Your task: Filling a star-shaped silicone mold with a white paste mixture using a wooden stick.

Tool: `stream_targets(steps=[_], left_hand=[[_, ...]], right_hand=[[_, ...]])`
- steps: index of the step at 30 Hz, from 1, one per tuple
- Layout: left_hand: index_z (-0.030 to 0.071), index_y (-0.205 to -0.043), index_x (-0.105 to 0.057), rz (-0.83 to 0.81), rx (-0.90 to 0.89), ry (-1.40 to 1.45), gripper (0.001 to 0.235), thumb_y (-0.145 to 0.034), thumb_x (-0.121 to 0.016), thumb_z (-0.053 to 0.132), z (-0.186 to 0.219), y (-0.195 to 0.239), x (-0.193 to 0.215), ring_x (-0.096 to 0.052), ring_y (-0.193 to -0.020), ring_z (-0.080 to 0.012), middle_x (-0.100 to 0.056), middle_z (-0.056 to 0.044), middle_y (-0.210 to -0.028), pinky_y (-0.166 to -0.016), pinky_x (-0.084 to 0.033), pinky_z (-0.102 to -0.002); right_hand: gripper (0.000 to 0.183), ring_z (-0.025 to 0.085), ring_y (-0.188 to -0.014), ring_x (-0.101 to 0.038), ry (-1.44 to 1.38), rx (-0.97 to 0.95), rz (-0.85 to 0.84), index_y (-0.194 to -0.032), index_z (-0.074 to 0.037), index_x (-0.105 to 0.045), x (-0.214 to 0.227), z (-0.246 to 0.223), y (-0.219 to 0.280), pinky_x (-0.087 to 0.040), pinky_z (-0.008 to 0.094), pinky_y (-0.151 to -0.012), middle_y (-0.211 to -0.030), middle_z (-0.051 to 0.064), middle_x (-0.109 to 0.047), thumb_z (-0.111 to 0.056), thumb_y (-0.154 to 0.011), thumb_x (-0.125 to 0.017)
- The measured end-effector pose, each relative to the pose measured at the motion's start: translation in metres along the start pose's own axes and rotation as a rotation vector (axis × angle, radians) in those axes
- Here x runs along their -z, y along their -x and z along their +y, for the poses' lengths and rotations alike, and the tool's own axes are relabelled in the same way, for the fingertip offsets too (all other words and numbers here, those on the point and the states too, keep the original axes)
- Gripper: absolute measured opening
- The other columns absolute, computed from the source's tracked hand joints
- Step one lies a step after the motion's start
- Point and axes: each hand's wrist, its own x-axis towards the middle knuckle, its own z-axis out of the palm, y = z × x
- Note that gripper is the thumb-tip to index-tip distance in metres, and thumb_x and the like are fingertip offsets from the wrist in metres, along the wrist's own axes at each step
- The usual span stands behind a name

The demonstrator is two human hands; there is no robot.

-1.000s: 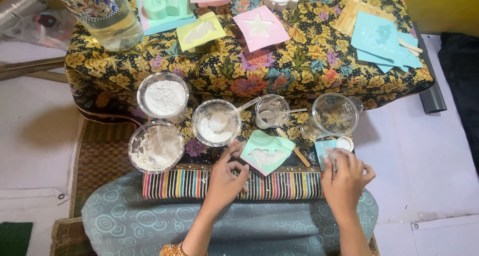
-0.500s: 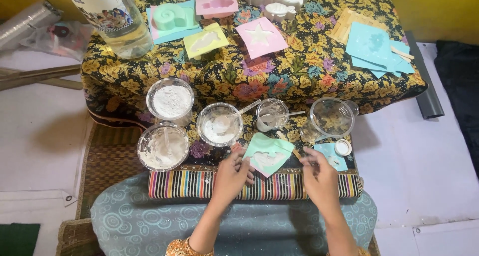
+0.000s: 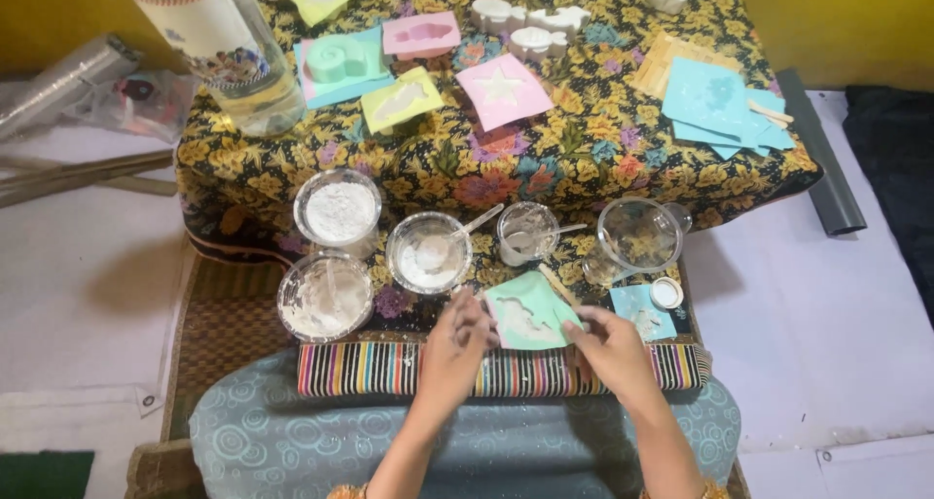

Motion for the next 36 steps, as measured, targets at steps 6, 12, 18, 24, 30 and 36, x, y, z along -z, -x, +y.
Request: stream_targets(steps=[6, 12, 18, 24, 30, 36], left_hand=[[0.011, -0.156, -0.034, -0.148, 0.233, -0.041, 0.060, -0.100, -0.056, 0.017, -0.007, 0.004, -0.008, -0.071, -0.076, -0.0174, -0.073, -0.013, -0.103, -0.073, -0.066, -0.028], [0.010, -0.150, -0.044, -0.052, 0.097, -0.084, 0.056, -0.096, -0.057, 0.004, 0.009, 0.015, -0.014, -0.074, -0.083, -0.0148, -0.076, -0.006, -0.090, -0.084, -0.065, -0.027], [0.011, -0.153, -0.043, -0.049, 0.156, -0.037, 0.057, -0.098, -0.055, 0.022, -0.022, -0.010, 0.001, -0.077, -0.081, -0.0188, -0.079, -0.013, -0.100, -0.077, -0.068, -0.028], [0.010, -0.145, -0.055, -0.096, 0.215, -0.078, 0.047, -0.100, -0.057, 0.024, -0.014, -0.012, 0.008, -0.074, -0.059, -0.0176, -0.079, -0.011, -0.080, -0.061, -0.066, -0.027], [0.006, -0.132, -0.063, -0.052, 0.139, -0.078, 0.034, -0.101, -0.058, 0.017, -0.027, -0.017, 0.005, -0.073, -0.056, -0.0170, -0.077, -0.012, -0.075, -0.053, -0.065, -0.023], [0.008, -0.110, -0.064, 0.016, 0.116, -0.146, 0.017, -0.098, -0.064, 0.020, -0.020, -0.011, -0.003, -0.075, -0.066, -0.0138, -0.076, -0.008, -0.083, -0.063, -0.067, -0.023]], right_hand=[[0.034, 0.021, -0.053, -0.067, -0.200, -0.054, -0.102, -0.132, -0.005, -0.065, 0.001, 0.003, 0.003, -0.056, 0.032, -0.049, -0.067, 0.012, -0.070, -0.015, -0.099, -0.064], [0.028, 0.024, -0.050, -0.062, -0.453, -0.009, -0.138, -0.127, -0.001, -0.059, -0.004, 0.022, 0.003, -0.049, 0.034, -0.042, -0.063, 0.016, -0.064, -0.008, -0.101, -0.062], [0.037, 0.016, -0.032, -0.045, 0.007, 0.082, -0.070, -0.128, -0.016, -0.073, 0.005, 0.019, 0.015, -0.045, 0.030, -0.043, -0.052, 0.008, -0.065, -0.032, -0.097, -0.063], [0.033, 0.011, -0.041, -0.040, 0.062, 0.096, 0.139, -0.128, -0.025, -0.073, 0.069, 0.026, 0.019, -0.040, 0.023, -0.042, -0.097, -0.002, -0.085, -0.022, -0.098, -0.060], [0.021, 0.012, -0.053, -0.043, -0.057, 0.434, 0.473, -0.116, -0.005, -0.073, 0.156, -0.019, 0.019, -0.041, 0.025, -0.055, -0.099, 0.006, -0.071, -0.016, -0.099, -0.068], [0.033, 0.015, -0.066, -0.059, 0.217, -0.044, -0.023, -0.129, -0.028, -0.072, 0.087, -0.064, 0.048, -0.045, 0.025, -0.057, -0.124, -0.006, -0.079, -0.030, -0.104, -0.050]])
